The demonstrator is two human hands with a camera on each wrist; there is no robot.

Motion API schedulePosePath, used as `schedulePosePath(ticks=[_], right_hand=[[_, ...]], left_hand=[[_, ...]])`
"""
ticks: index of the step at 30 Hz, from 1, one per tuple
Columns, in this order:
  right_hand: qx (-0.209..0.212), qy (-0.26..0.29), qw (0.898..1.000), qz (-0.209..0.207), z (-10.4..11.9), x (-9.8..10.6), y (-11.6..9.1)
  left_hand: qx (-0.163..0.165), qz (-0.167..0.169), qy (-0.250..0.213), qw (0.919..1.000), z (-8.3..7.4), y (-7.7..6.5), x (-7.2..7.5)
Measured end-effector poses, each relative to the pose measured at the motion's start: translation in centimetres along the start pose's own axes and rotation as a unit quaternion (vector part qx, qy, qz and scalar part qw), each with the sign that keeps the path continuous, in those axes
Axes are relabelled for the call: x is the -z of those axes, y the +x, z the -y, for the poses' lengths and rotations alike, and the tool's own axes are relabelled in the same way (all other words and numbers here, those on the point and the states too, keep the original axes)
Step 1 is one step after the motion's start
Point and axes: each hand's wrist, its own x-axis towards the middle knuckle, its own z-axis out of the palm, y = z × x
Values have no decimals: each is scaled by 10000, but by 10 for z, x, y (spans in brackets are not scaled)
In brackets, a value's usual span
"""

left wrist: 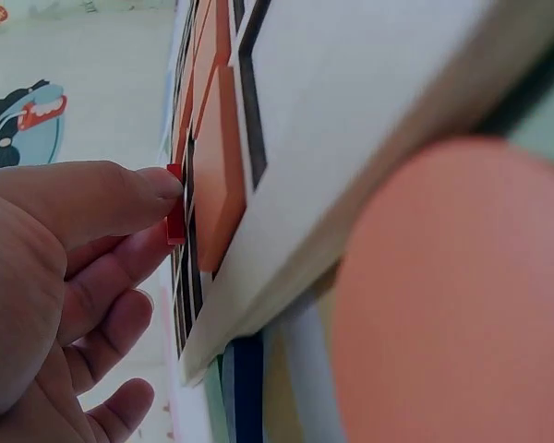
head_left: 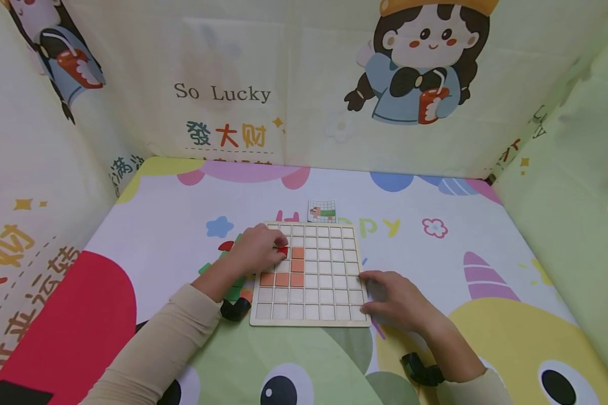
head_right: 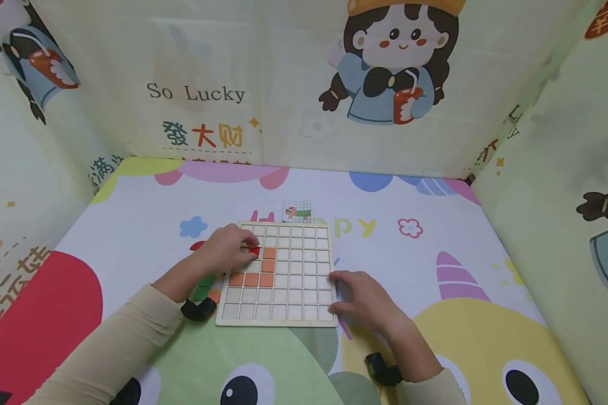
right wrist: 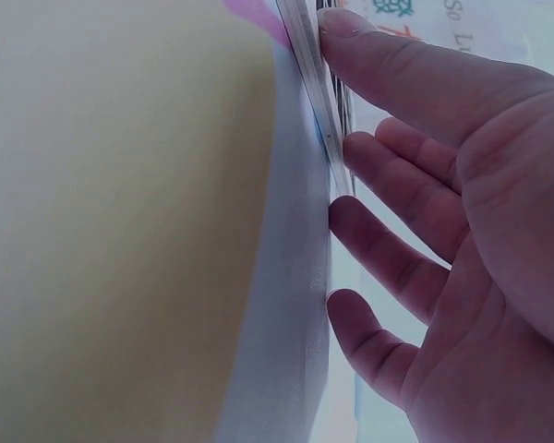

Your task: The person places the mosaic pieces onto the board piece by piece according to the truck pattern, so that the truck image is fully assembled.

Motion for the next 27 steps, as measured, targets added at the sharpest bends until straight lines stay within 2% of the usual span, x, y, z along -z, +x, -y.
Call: schedulePosePath(ticks=[20,27], right_hand=[[-23,-122,9999,-1,0,-1,1],[-23,-137,9999,19,0,-1,1]], left_hand=[[-25,-64,-53,10000,-9,-3,-1],[70,-56,-42,10000,-9,-2,-3]])
